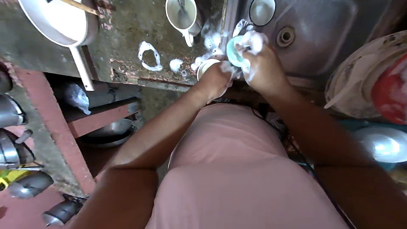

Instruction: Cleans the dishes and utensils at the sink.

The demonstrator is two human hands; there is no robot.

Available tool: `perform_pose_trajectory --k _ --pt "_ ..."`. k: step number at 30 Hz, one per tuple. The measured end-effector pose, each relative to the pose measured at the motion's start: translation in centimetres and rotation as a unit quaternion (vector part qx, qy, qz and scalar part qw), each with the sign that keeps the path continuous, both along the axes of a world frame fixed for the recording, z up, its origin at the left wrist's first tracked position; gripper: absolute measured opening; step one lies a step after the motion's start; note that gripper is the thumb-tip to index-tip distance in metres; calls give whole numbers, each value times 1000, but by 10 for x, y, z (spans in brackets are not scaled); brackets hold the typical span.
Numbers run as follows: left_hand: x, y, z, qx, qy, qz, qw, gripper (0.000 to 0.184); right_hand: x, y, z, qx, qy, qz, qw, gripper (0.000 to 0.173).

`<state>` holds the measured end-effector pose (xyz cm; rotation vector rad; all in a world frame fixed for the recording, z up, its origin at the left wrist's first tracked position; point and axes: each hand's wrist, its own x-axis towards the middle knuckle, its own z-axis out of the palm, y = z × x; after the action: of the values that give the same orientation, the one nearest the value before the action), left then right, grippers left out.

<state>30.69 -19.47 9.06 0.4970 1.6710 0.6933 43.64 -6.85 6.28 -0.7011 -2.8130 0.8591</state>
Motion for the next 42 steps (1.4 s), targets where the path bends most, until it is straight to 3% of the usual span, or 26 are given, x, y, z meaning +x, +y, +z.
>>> perform_pose_trajectory --k 3,7,9,12,15,17,20,21,23,25,30,36,39,42 --pt "0 -2 2 16 22 28 999 24 5 -2 8 23 -41 -14 999 39" --pt "-3 -4 2 6 38 61 997 26 16 -17 8 27 -18 50 998 27" --pt "-6 -6 1 28 12 68 997 22 23 -3 7 42 -48 43 997 36" --pt "-8 -9 1 55 -16 63 996 20 38 24 11 -1 -62 -51 997 44" --pt "-11 -9 6 87 -47 69 993 17 59 30 0 -119 -9 -230 966 33" --pt "-15 -7 10 110 -83 81 987 20 62 17 -4 -309 28 -325 893 33" --pt "-17 -5 11 101 -93 48 989 26 49 -21 1 -604 186 -349 692 40" --pt "-16 -3 9 92 -80 31 992 29 42 -30 0 -652 240 -328 641 34" --pt "-17 -3 4 87 -58 -15 994 35 26 -38 -8 -680 307 -291 598 25" --pt "-22 -4 -3 97 -28 -63 993 41 11 -43 -17 -679 352 -260 590 26" --pt "-42 -4 10 43 88 -197 976 33 -27 -62 -16 -636 397 -259 609 31" --pt "-73 -15 -3 106 135 -138 975 29 -55 -72 -16 -488 464 -414 613 35" --pt "-87 -15 -10 178 132 -82 972 28 -55 -69 -16 -421 375 -453 690 33" --pt "-93 -8 -20 249 119 -42 960 27 -61 -69 -10 -396 259 -467 747 47"
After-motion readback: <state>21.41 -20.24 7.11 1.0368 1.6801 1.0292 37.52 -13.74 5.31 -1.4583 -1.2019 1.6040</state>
